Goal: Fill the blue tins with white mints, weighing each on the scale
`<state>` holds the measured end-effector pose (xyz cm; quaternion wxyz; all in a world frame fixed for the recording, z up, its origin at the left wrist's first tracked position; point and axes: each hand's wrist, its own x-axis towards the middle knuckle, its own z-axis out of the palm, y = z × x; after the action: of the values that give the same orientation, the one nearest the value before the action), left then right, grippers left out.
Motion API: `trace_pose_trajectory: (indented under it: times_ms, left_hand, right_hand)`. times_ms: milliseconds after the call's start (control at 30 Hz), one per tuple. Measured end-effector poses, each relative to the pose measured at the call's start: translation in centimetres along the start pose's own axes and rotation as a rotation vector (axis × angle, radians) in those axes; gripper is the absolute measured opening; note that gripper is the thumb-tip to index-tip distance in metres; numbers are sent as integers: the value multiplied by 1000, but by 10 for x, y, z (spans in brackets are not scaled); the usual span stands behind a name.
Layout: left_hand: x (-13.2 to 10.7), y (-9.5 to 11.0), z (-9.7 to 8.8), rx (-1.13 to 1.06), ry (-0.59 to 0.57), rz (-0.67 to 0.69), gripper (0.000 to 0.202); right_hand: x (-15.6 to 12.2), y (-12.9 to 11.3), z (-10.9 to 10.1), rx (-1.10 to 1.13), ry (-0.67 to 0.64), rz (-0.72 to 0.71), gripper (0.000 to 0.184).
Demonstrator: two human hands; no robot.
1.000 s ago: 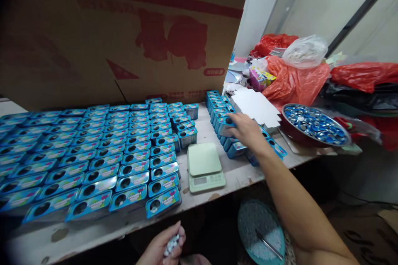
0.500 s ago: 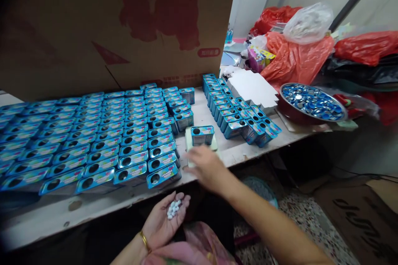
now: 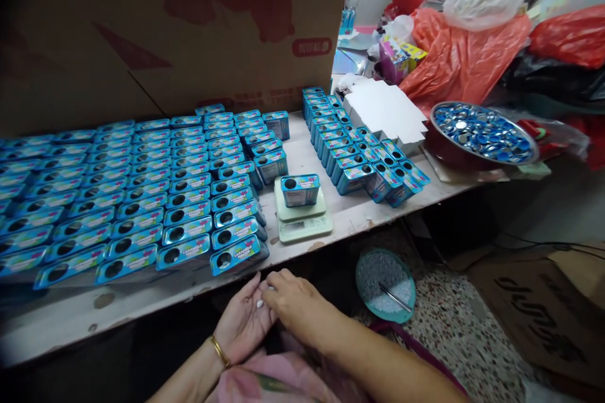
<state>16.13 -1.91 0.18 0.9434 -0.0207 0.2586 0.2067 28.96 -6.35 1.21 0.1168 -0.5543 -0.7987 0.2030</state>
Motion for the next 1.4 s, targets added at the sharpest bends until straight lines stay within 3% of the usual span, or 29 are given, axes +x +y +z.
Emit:
trace_pose_trajectory:
  times_ms: [167,400,667,833,1000,1200,1300,1400]
  left_hand:
    - [4,2,3,27,73,38,24]
    - [16,7,13,-24,69,49,23]
    - [38,10,54,-56,-50,131,24]
    - [32,2,50,30,3,31,38]
    - [26,-1,38,62,45,15,44]
    - [25,0,38,60,43,4,45]
    - [26,0,39,42,20,6,42]
    - [27,0,37,-12,-36,46,36]
  right_hand:
    - [3,1,-6,1,-29,13,19]
    - [8,21,-38,220,103,-73,18]
    - [36,45,-115,350,399,-108,19]
    - [69,70,-154,208,516,-89,16]
    - [82,87,-154,20,458,-68,17]
    - [71,88,-155,-93,484,-48,29]
    - [53,70,-147,-42,503,-31,28]
    - [26,35,-115,39,365,-54,23]
